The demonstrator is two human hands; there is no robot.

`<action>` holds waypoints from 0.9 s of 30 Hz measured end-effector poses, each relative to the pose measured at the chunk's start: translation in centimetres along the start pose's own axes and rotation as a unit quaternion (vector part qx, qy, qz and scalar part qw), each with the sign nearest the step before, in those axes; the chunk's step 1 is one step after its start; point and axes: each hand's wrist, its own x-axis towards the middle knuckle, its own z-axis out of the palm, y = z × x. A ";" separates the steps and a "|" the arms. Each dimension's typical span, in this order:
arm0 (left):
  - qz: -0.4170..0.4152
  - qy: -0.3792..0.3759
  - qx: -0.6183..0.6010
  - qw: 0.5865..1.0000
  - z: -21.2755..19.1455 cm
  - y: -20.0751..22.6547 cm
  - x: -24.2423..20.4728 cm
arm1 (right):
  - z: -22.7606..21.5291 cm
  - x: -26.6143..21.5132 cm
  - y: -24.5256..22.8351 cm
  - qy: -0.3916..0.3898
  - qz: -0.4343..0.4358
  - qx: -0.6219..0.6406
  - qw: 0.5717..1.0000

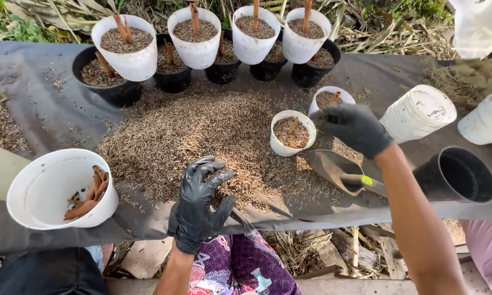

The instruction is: Planting plant cuttings into small plastic cups filled with a soil and mulch mixture.

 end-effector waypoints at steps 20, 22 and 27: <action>0.056 -0.149 0.076 0.984 3.2 4.6 9.4 | 3.0 1.7 2.8 -0.015 -0.225 -0.148 0.963; -0.019 -0.298 0.131 0.945 4.7 5.3 12.3 | 4.3 2.6 4.8 0.022 -0.275 -0.163 0.947; -0.052 -0.368 0.159 0.915 6.5 6.1 15.4 | 7.5 4.2 9.4 0.065 -0.289 -0.237 0.925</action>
